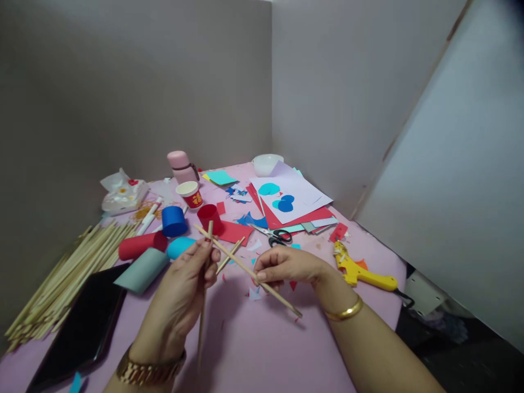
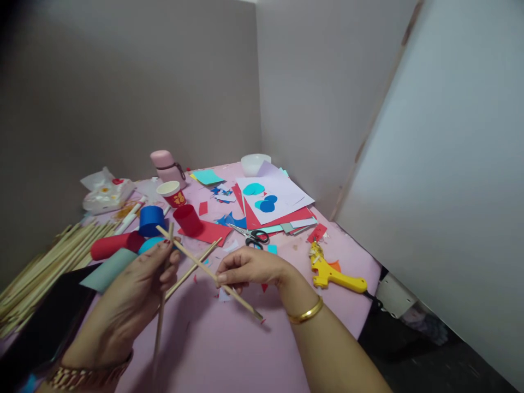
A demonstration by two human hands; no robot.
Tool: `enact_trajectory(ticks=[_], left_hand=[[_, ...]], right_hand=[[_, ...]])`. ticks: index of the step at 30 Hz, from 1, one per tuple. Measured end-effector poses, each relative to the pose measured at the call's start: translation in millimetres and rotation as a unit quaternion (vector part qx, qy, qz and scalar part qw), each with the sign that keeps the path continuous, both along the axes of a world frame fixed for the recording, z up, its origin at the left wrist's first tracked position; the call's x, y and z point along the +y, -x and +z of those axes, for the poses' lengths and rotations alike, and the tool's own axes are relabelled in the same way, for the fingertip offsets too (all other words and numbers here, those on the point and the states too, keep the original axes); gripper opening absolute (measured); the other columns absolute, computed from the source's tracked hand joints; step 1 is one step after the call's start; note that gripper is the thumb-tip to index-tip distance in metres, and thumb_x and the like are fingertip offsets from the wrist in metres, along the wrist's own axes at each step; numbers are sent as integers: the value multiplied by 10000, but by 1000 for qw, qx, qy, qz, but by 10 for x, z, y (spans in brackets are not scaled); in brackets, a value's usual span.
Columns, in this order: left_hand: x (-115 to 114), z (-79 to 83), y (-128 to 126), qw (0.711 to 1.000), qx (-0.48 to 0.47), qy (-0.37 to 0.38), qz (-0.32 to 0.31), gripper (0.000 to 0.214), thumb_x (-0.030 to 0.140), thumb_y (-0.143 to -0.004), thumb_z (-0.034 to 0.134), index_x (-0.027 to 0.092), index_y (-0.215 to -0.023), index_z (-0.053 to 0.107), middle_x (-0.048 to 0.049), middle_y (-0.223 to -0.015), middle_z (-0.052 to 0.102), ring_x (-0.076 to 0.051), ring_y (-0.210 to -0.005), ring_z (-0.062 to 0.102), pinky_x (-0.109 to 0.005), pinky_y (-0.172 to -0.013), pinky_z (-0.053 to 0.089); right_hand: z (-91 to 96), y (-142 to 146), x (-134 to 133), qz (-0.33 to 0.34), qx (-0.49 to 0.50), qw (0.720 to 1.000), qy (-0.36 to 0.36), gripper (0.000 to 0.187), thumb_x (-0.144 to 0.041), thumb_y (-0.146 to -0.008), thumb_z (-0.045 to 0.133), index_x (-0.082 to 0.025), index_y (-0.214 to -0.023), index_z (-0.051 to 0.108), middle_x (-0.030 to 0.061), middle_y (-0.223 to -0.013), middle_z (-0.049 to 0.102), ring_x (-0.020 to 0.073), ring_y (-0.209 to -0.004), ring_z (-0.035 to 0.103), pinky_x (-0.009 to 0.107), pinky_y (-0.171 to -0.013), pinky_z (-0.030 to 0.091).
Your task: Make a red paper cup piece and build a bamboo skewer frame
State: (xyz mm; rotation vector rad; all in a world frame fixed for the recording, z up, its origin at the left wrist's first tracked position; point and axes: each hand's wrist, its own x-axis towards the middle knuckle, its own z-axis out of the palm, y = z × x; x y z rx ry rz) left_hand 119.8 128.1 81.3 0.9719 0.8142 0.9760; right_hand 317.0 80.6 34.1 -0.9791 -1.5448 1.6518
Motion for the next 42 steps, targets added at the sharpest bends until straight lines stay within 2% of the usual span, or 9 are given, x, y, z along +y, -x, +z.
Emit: enact_trajectory(ticks=[5,8,13,18,23,29,33,42], left_hand=[[4,-21,31,996,-21,85,-8,80,164,-834,600,132,-762,583,45,-621,529,-15,-387,404,-102,-338,325],[3,-31,39,991,-37,130,-12,160,148,-896,510,127,-752,577,30,-645,533,-16,-383,424,-108,-323,327],[9,-82,68,986,-64,152,-1,172,154,-911,503,131,-765,592,11,-683,575,-22,-398,474,-111,-325,361],[13,-126,84,985,-83,151,5,154,146,-903,519,133,-775,605,11,-680,594,-26,-409,500,-111,-341,385],[1,-188,88,987,-88,137,9,148,152,-898,524,130,-767,590,23,-667,577,-22,-412,493,-109,-343,365],[-38,-276,87,993,-81,87,-9,137,220,-793,678,126,-769,582,26,-666,586,-24,-444,493,-112,-389,369],[-98,-268,75,996,-66,53,-25,260,317,-714,755,131,-748,577,23,-673,601,-29,-462,488,-123,-413,369],[-230,-230,10,997,-24,9,-70,277,364,-733,720,150,-798,557,-2,-638,624,-54,-470,481,-148,-454,351]], right_hand=[[-4,48,-32,-15,9,1000,24,250,-365,-788,652,-120,-741,631,-54,-557,534,48,-465,439,179,-471,354],[-14,65,-56,-21,9,999,33,254,-368,-784,668,-121,-739,631,-62,-537,520,45,-452,421,174,-448,326],[-34,80,-59,-53,-2,997,49,251,-382,-779,678,-139,-755,622,-36,-592,595,43,-457,436,168,-424,299],[-48,80,-56,-80,-7,995,66,267,-410,-767,687,-151,-765,623,-42,-586,604,37,-434,418,166,-407,286],[-72,144,-59,-73,-5,995,63,300,-426,-740,712,-151,-833,634,-27,-632,621,67,-495,505,174,-441,333],[-112,264,-44,-72,8,997,20,389,-513,-743,680,-144,-860,640,-1,-641,636,80,-507,480,198,-472,318],[-133,299,-31,-78,25,997,3,391,-510,-743,688,-142,-868,641,-1,-644,633,77,-511,454,204,-472,292],[-87,435,-46,-91,94,991,-21,405,-526,-724,699,-147,-851,633,15,-742,637,81,-535,491,211,-502,350]])
